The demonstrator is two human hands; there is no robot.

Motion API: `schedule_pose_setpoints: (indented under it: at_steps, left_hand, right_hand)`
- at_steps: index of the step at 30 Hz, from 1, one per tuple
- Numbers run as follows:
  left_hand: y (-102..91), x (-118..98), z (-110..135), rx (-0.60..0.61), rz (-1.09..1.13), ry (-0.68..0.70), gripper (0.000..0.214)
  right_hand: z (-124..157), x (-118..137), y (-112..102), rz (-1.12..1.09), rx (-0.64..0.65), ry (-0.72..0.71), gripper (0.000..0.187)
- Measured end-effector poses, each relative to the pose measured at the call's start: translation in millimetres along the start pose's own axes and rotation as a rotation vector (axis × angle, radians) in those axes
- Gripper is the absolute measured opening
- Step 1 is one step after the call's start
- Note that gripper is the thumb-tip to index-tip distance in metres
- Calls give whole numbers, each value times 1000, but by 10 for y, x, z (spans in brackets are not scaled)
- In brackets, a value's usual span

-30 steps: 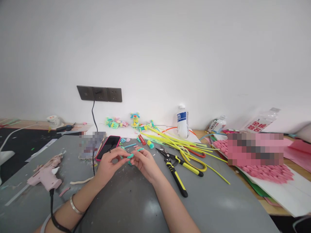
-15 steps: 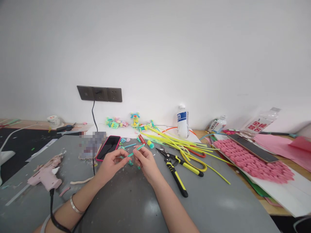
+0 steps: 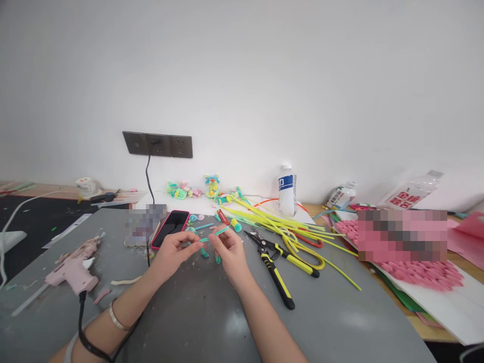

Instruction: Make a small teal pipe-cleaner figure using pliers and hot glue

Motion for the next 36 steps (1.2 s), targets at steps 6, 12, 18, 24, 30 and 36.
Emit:
schedule_pose_setpoints:
  at_steps: [6,12,18,24,30,36]
  left_hand:
    - [-44,63,-3,-122,155,-25,29]
    - [25,-17,-12,-102,493,-96,38]
    - [31,-28,-8,-67,611,-94,36]
    - [3,-40,-5,-114,621,-50,38]
    - [-11,-39,-1,-144,561,-50,39]
    - [12,-15,-2,-103,543,-105,41]
  right_hand:
    - [42,54,28,59,8,-43,30]
    - [65,136,28,168,-22,-157,21]
    - [107,207,90,287,23,-318,9]
    - [137,209,179,428,94,-432,13]
    - [163,155,197,464,117,-423,6]
    - [132,132,167,430,71,-343,20]
Point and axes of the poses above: each hand's wrist, its own z-axis away from the middle knuckle, its own y-axis out of the palm, x = y × z, the point moved 5 cm from there along -z, towards the middle knuckle, and after that the axes turned 4 degrees about y, right-handed, at the moved point
